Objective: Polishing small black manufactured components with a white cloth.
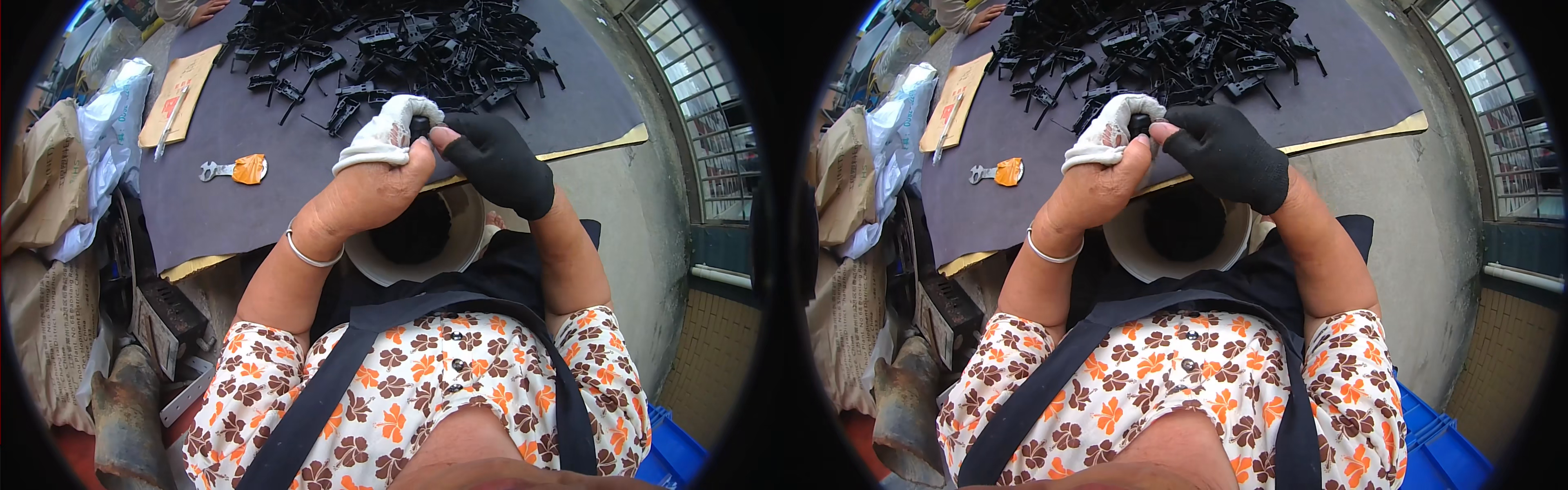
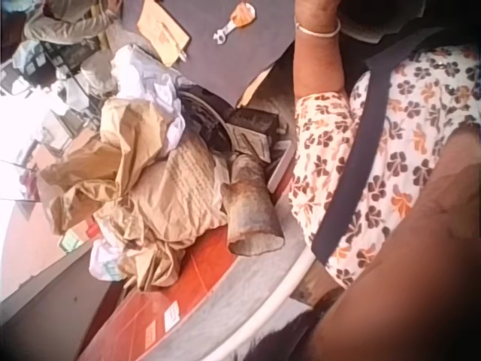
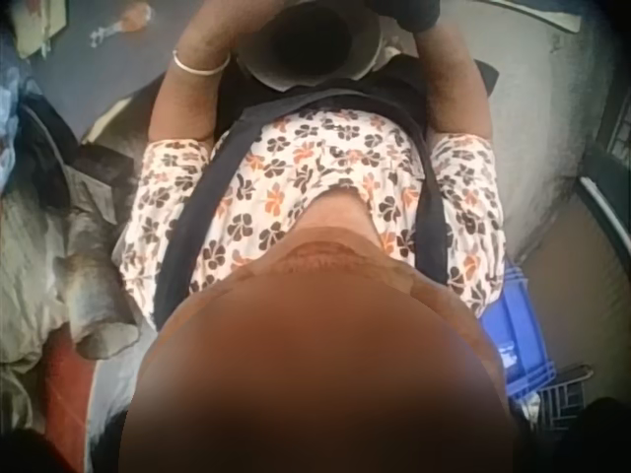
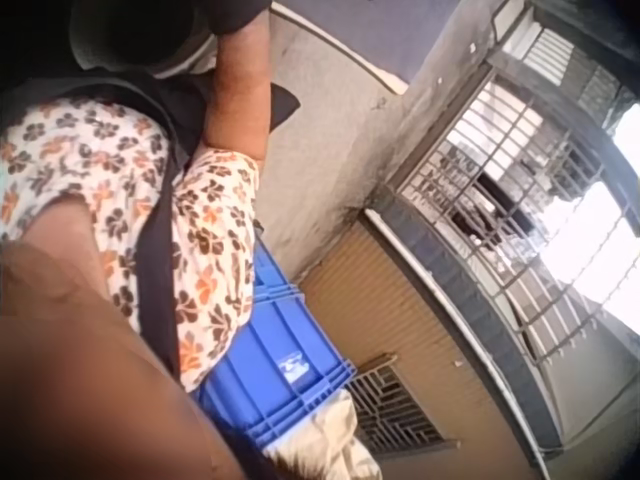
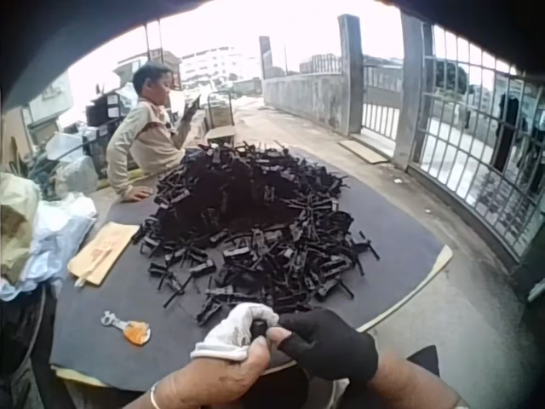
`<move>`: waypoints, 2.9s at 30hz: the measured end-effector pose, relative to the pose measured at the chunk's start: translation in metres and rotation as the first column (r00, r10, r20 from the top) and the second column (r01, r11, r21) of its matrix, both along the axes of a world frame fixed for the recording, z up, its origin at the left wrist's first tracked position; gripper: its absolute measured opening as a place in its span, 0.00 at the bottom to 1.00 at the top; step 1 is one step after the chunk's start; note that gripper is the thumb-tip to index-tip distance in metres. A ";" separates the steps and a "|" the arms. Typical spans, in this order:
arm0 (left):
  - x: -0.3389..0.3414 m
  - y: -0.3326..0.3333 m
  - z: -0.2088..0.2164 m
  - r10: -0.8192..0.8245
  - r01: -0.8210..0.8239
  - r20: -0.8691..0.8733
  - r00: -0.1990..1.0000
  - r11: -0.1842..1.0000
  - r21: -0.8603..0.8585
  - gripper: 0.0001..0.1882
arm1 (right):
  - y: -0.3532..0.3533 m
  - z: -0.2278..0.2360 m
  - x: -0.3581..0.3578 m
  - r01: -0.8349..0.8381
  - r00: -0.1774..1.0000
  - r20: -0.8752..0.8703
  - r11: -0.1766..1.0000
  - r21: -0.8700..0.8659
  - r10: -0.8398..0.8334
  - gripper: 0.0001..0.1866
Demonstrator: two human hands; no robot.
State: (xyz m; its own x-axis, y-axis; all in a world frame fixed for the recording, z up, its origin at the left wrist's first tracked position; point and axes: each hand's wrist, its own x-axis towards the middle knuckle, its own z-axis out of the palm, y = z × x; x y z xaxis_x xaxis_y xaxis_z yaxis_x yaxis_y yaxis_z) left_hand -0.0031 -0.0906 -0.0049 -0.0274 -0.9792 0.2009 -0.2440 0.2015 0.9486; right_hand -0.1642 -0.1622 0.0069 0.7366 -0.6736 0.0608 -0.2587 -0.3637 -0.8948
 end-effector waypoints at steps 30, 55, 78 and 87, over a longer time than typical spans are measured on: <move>0.004 -0.007 0.008 0.084 0.193 -0.608 0.790 0.906 0.377 0.15 | -0.008 0.001 -0.011 0.298 0.952 0.291 0.528 -0.795 -0.100 0.10; 0.006 -0.008 0.003 -0.037 0.152 -0.599 0.800 0.978 0.143 0.09 | 0.012 -0.010 0.008 -0.039 0.991 0.048 0.623 -0.781 0.123 0.13; -0.002 -0.004 -0.005 0.086 -0.088 -0.021 0.996 0.989 -0.115 0.14 | 0.002 -0.004 -0.006 0.013 0.997 0.077 1.000 0.008 -0.013 0.13; -0.013 -0.006 -0.010 0.233 -0.104 0.275 0.933 0.905 -0.413 0.16 | 0.008 -0.015 0.004 0.177 0.979 0.115 0.981 -0.079 -0.167 0.10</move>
State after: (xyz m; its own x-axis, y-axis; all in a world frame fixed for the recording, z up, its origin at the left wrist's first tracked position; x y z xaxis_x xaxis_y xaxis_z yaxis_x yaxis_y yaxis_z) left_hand -0.0161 -0.0970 -0.0154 0.0074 -0.8207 0.5713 -0.5758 0.4636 0.6735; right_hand -0.1599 -0.1544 -0.0084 0.5963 -0.7779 0.1984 -0.2286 -0.4014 -0.8869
